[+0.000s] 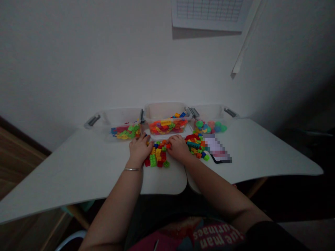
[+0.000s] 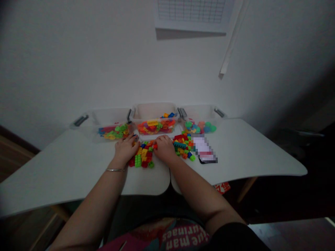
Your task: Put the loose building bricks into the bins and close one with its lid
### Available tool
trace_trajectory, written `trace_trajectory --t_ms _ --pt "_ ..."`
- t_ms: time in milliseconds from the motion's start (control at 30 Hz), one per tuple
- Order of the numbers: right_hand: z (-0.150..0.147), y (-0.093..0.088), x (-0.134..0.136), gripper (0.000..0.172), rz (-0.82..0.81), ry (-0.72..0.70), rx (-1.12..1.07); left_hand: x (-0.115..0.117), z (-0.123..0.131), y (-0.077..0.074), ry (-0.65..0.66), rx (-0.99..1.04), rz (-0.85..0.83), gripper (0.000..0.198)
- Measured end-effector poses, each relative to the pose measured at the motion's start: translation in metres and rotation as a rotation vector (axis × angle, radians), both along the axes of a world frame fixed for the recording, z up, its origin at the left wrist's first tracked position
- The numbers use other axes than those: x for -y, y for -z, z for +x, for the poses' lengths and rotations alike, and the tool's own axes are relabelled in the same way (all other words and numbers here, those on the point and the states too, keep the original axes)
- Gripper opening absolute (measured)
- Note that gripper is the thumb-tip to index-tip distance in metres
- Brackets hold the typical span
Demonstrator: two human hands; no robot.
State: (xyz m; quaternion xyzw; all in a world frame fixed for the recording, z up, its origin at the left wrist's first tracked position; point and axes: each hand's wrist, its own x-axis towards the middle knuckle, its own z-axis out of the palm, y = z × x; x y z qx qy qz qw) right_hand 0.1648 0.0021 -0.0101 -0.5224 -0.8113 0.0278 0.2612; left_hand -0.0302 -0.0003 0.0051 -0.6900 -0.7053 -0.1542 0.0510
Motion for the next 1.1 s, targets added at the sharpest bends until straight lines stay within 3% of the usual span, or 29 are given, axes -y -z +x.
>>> trace_trajectory --t_ms 200,433,567,700,867,1100 --pt "0.003 0.001 -0.001 0.019 0.035 -0.023 -0.004 -0.002 -0.003 0.004 0.036 -0.061 -0.023 0.049" --pt "0.007 -0.002 -0.001 0.018 0.182 -0.036 -0.149 -0.005 -0.006 0.011 0.065 -0.053 0.088 0.043" --pt "0.019 -0.016 -0.004 0.021 0.359 0.056 -0.364 -0.01 -0.009 0.016 0.146 -0.041 0.124 0.04" --pt "0.037 -0.039 -0.016 0.016 0.474 0.165 -0.454 -0.011 -0.009 0.016 0.143 -0.058 0.112 0.039" --pt "0.048 -0.06 -0.042 0.018 0.424 0.25 -0.457 -0.007 -0.007 0.012 0.109 -0.08 0.088 0.038" --pt "0.043 -0.067 -0.054 0.019 0.33 0.303 -0.372 -0.005 -0.008 0.01 0.098 -0.071 0.091 0.036"
